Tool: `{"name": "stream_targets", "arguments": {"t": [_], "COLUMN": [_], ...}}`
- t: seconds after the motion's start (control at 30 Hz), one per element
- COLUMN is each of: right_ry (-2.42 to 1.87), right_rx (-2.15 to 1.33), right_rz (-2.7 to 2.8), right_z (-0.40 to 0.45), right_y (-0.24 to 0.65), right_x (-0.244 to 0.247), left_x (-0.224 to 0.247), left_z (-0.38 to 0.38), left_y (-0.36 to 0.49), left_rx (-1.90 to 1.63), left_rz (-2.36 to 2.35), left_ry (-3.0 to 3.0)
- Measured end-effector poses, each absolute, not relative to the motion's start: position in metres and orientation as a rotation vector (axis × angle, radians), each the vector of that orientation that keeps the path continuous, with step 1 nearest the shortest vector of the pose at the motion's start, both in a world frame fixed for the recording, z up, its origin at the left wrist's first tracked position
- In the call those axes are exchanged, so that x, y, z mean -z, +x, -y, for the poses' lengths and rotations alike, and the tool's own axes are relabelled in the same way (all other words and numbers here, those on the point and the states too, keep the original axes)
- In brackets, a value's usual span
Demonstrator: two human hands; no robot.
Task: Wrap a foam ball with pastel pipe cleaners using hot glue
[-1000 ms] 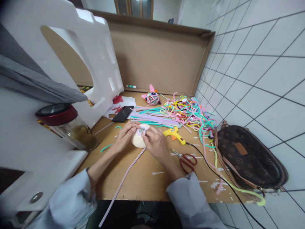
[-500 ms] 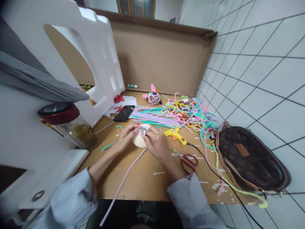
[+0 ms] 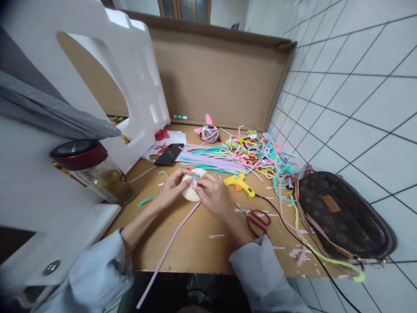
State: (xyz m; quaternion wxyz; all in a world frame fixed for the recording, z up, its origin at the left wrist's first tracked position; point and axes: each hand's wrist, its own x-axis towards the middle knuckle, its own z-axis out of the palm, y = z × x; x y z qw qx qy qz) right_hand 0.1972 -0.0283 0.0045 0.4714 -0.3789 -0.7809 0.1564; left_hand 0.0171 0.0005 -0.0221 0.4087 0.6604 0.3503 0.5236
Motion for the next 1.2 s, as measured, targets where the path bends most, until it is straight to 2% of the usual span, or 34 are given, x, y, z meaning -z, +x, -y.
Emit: {"name": "stream_targets", "arguments": {"t": [0.3,0.57,1.2], "right_ry": [-0.86,-0.969,-1.014], "right_rx": [-0.611,-0.688,-0.653], "right_rz": [1.698,1.53,1.579], "right_z": [0.027,0.016,0.014], "right_y": [0.197,0.197,0.198], "right_x": [-0.01,-0.007,-0.004], "left_x": [0.024,0.021,0.021], "left_z": [-0.004,-0.003,-0.001], "left_y": [0.018,0.02,0.021], "left_rx": [-1.341,-1.333,-1.327], "left_rz": [-0.873,-0.888,-0.908], "left_ry": [1.628,1.628,1.655]}}
